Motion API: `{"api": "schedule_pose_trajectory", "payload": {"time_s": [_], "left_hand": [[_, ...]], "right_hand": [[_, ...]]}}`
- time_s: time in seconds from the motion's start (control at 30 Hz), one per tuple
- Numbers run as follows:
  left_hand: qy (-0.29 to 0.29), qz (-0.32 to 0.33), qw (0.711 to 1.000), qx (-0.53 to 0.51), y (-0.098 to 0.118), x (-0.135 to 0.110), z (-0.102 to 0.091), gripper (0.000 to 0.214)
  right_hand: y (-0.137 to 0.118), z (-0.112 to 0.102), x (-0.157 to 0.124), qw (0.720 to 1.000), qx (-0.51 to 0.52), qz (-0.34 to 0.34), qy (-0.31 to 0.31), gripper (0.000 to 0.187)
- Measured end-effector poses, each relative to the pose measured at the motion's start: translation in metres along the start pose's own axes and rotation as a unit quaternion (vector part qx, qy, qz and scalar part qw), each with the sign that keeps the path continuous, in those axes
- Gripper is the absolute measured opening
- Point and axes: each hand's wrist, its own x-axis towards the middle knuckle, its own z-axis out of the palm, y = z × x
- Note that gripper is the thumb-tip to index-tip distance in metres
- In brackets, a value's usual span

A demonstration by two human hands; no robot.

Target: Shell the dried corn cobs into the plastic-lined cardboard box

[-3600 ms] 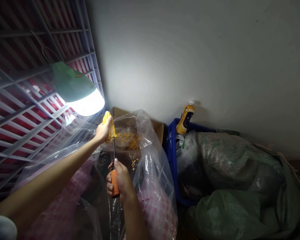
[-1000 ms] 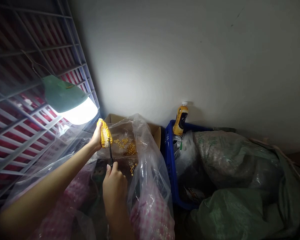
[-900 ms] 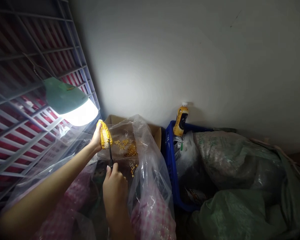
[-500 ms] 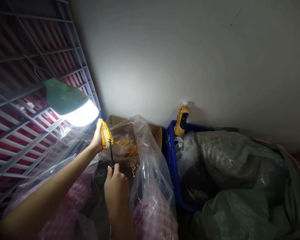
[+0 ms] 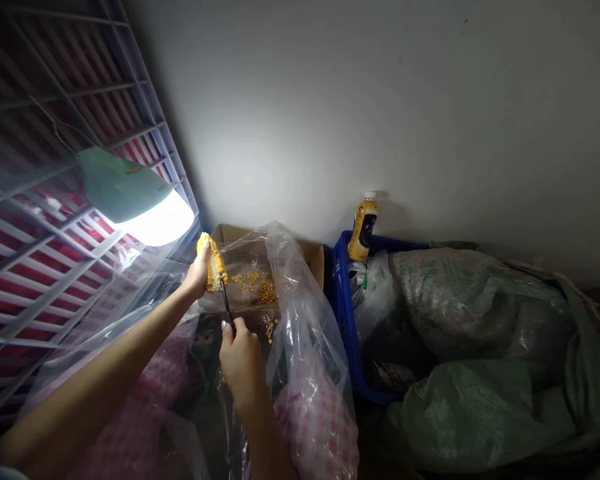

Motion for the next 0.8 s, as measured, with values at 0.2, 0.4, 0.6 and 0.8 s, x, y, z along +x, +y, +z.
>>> {"api": "schedule_pose_trajectory", "payload": {"time_s": [0.2, 0.4, 0.6, 0.8], "left_hand": [[0.006, 0.023, 0.998, 0.058, 0.0, -0.002, 0.001, 0.063], [0.025, 0.035, 0.994, 0.103, -0.004, -0.001, 0.003, 0.061], [0.03, 0.032, 0.991, 0.127, -0.008, 0.002, 0.001, 0.056], [0.052, 0.067, 0.964, 0.252, -0.011, -0.002, 0.001, 0.045]], "right_hand": [[-0.004, -0.008, 0.001, 0.963, 0.188, 0.097, -0.165, 0.033], [0.002, 0.004, -0.001, 0.999, 0.027, 0.032, -0.024, 0.028], [-0.003, 0.005, 0.0, 0.974, 0.166, 0.093, -0.12, 0.031], [0.004, 0.007, 0.002, 0.935, 0.278, 0.141, -0.17, 0.032]]}}
